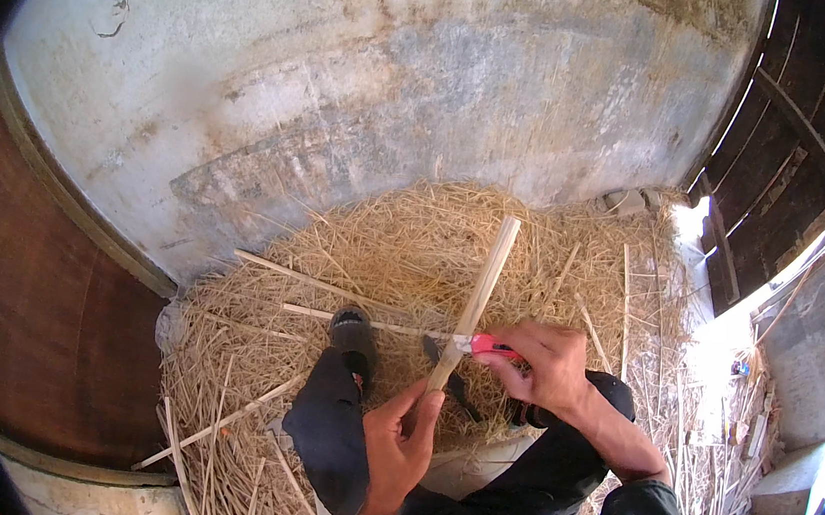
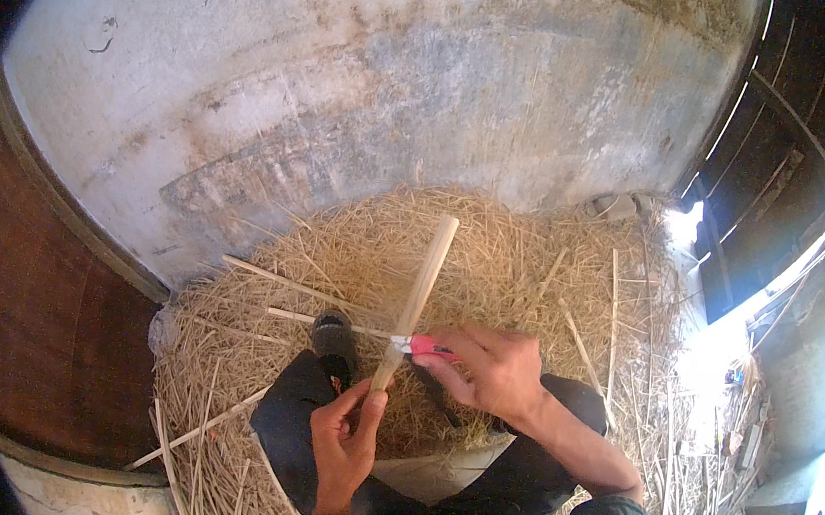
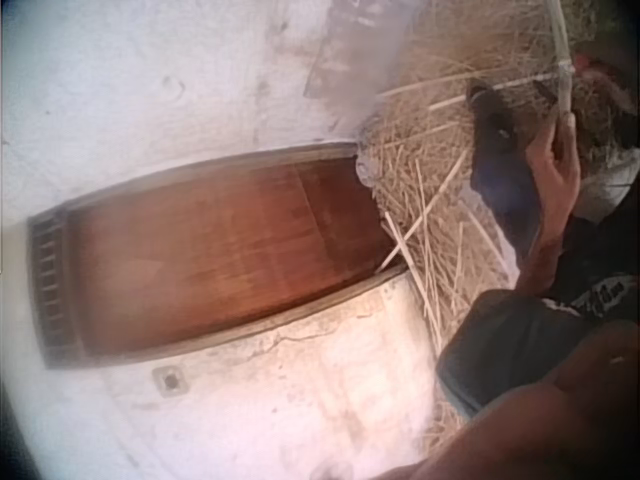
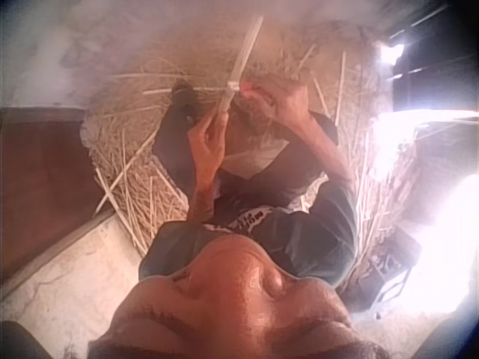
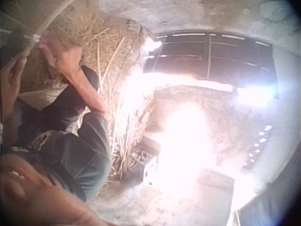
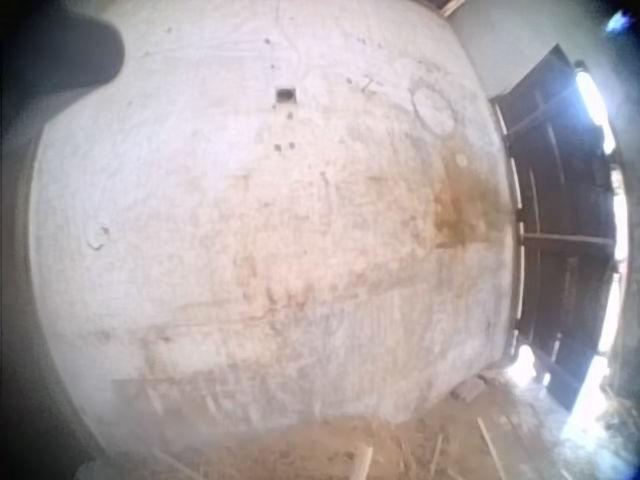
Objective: The person sits on a pile of straw and uses a red utility knife to shave and smooth a long, thin bamboo stick. They hold the stick in their left hand and scrape along its length with the knife in their right hand, rotating the stick to work on different sides.
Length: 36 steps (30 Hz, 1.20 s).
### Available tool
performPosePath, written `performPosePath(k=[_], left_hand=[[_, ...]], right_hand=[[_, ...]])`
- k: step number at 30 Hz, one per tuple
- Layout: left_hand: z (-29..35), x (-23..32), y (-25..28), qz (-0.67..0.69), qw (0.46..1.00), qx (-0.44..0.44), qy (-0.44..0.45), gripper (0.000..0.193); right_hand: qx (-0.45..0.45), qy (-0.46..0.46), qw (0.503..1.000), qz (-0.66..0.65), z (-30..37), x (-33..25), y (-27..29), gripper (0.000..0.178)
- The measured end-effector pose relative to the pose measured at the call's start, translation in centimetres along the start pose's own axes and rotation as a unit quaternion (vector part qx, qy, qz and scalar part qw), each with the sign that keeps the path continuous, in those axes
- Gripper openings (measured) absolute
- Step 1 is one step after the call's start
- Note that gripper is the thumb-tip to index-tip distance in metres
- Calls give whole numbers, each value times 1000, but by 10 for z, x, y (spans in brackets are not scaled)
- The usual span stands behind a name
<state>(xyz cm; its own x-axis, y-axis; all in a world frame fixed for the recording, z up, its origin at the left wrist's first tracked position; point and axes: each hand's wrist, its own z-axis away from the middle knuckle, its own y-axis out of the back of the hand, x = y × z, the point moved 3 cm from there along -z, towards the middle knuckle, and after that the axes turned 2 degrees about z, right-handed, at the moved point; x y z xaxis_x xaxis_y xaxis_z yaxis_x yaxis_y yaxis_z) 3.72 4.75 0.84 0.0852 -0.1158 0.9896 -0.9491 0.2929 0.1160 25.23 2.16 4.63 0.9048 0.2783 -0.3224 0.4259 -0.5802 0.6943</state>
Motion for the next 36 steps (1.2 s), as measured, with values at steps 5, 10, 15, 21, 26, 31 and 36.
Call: performPosePath(k=[5, 10, 15, 21, 26, 31, 36], left_hand=[[18, -13, 10, -22, 998, -43, 51, 25], [26, -17, 18, 3, 997, -43, 67, 24], [40, -20, 28, 11, 992, -73, 98, 24], [29, -30, 41, 21, 994, -23, 103, 25], [5, -21, 23, 56, 996, -3, 68, 26], [0, -7, 8, 11, 1000, -5, 13, 24], [-2, -2, 1, -12, 999, 15, -26, 23]], right_hand=[[92, -101, 990, 14, -15, 41, 15, 26], [61, -100, 993, 10, -12, 36, 16, 25], [115, -277, 953, 47, -27, 75, 42, 24], [86, -215, 972, -42, -15, 59, 28, 22], [21, -34, 991, -127, -4, 13, -4, 19], [-42, 1, 996, -84, 2, -7, -13, 30], [-2, 1, 998, -58, 5, -3, -19, 25]])
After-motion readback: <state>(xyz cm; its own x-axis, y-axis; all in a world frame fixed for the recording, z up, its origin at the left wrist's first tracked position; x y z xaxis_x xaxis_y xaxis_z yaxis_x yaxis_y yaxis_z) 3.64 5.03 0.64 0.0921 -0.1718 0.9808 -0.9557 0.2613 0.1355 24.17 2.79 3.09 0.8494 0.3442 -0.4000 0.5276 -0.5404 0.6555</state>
